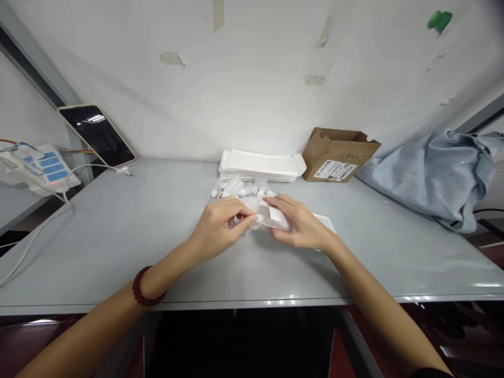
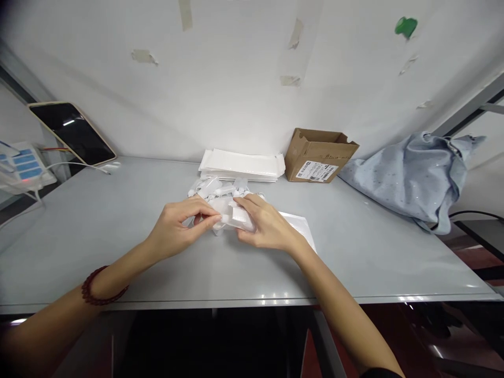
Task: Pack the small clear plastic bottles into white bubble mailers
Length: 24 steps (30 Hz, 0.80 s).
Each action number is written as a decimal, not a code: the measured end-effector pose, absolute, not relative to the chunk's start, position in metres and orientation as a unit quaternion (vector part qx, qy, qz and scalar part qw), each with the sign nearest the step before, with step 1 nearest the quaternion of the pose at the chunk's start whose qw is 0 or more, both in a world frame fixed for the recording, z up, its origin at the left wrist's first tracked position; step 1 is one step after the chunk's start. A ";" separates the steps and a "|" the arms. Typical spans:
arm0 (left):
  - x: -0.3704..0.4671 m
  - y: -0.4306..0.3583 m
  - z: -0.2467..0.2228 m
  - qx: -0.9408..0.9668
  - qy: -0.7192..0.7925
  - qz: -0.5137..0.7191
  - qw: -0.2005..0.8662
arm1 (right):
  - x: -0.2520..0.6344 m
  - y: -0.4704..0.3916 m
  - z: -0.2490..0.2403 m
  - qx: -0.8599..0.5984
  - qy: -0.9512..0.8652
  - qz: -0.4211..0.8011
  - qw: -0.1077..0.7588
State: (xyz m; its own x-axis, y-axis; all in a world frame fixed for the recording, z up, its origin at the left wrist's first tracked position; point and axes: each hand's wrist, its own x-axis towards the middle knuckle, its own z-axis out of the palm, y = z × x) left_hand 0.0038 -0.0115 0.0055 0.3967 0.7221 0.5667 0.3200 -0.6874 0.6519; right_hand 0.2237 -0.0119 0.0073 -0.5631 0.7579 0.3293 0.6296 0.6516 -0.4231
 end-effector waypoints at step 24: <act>-0.007 -0.002 0.013 0.695 0.458 0.228 0.506 | 0.219 -0.018 0.012 -0.358 -0.890 0.069 0.274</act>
State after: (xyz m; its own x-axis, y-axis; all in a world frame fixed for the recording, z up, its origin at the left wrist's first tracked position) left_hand -0.0072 -0.0020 0.0133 0.4774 0.8663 -0.1471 0.4058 -0.0689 0.9114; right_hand 0.2187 -0.0181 0.0121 -0.5934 0.6752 0.4382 0.5994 0.7340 -0.3193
